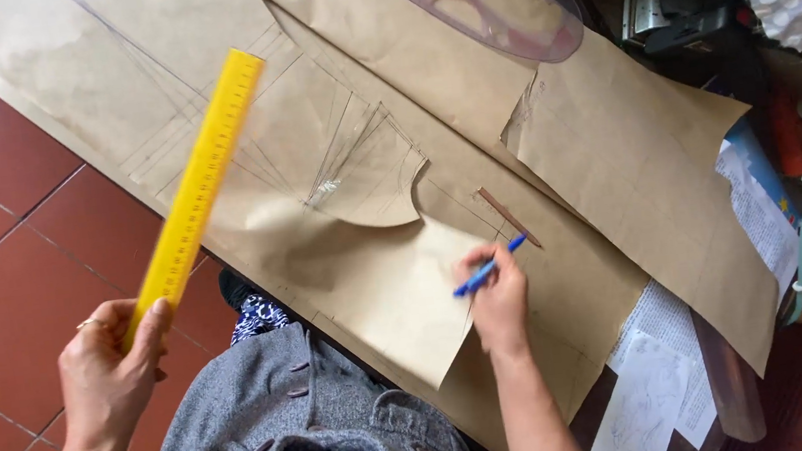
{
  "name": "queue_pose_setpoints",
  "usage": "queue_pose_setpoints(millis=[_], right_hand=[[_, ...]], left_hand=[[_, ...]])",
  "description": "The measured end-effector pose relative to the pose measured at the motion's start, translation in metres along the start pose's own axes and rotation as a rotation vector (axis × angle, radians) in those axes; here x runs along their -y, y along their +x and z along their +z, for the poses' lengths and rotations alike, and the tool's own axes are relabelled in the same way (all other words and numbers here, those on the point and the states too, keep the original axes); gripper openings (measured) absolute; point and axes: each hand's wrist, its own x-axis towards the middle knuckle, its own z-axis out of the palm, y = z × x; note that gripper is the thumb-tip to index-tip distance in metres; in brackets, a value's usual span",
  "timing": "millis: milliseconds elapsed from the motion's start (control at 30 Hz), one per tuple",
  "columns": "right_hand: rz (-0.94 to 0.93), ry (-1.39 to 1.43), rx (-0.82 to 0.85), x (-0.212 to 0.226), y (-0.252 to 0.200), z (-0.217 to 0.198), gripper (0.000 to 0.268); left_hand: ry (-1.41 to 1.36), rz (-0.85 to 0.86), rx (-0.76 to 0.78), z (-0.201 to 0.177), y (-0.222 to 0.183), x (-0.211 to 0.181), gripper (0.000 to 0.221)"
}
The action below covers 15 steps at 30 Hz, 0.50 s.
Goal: Drafting a garment pattern on brown paper using rulers and a pen.
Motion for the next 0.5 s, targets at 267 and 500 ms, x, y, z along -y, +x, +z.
queue_pose_setpoints(millis=[267,500], right_hand=[[-0.301,0.003,0.182,0.141,0.14,0.002,0.024],[-0.145,0.263,0.251,0.25,0.178,0.039,0.026]], left_hand=[[-0.056,-0.058,-0.17,-0.014,-0.035,0.046,0.022],[-0.104,-0.057,-0.234,-0.003,-0.066,0.122,0.023]])
